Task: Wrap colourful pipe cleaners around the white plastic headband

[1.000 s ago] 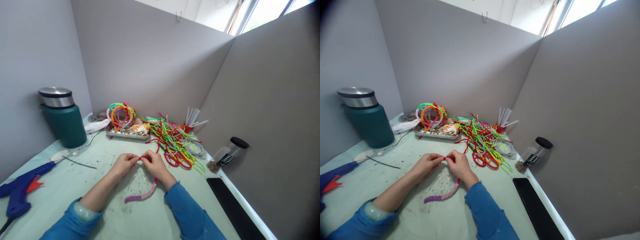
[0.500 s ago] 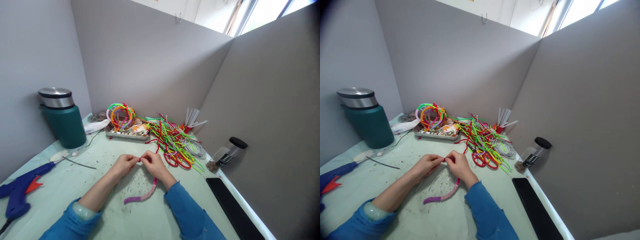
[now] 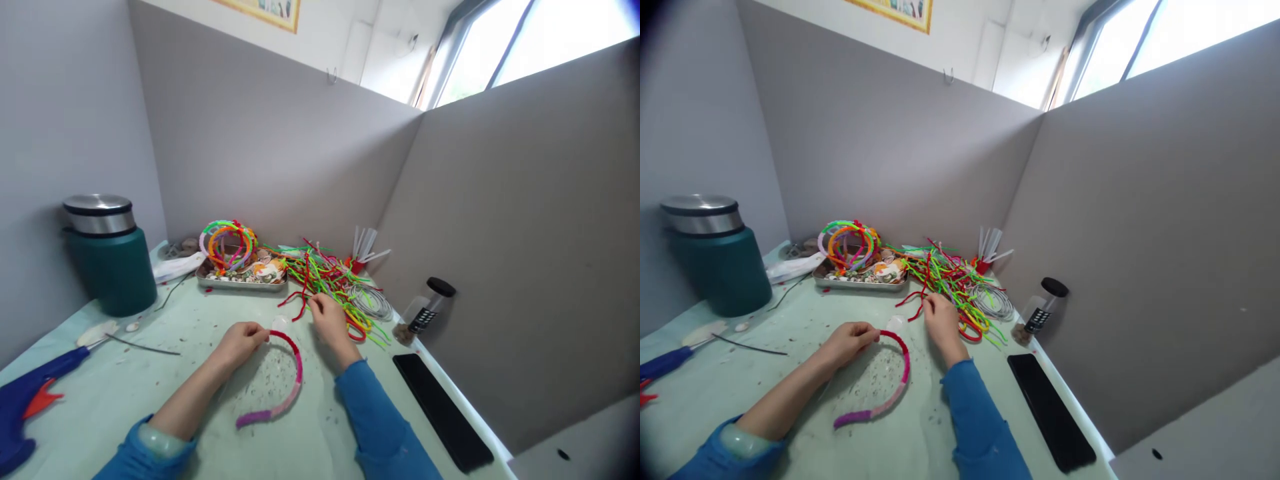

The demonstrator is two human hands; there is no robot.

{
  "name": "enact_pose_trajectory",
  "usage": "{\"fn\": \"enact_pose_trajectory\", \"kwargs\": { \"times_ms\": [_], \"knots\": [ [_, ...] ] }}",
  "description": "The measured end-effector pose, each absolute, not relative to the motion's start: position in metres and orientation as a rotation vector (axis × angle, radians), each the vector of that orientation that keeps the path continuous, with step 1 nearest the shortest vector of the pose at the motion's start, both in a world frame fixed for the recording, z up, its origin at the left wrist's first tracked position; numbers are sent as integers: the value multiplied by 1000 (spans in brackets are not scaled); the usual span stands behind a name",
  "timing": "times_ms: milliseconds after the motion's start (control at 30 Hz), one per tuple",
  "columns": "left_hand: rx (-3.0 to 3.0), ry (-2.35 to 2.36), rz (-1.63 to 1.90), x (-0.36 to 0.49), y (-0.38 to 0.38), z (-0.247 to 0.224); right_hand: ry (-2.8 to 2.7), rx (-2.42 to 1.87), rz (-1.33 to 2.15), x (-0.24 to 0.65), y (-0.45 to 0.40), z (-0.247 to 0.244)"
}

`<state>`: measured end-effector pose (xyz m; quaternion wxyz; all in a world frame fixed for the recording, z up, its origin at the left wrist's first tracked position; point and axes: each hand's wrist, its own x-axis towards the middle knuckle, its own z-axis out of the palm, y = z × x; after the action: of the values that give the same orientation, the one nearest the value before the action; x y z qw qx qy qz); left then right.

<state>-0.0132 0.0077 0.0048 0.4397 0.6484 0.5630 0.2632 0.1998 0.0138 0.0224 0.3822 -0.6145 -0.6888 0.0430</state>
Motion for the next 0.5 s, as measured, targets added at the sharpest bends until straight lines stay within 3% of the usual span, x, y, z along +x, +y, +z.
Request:
{"fn": "enact_pose_trajectory", "kwargs": {
  "times_ms": [200, 500],
  "knots": [
    [2020, 1479, 647, -15, 5, 11, -1882, -2067, -107, 240, 4, 24],
    [2201, 1515, 569, -16, 2, 9, -1808, -2079, -128, 246, 6, 27]
  ]
}}
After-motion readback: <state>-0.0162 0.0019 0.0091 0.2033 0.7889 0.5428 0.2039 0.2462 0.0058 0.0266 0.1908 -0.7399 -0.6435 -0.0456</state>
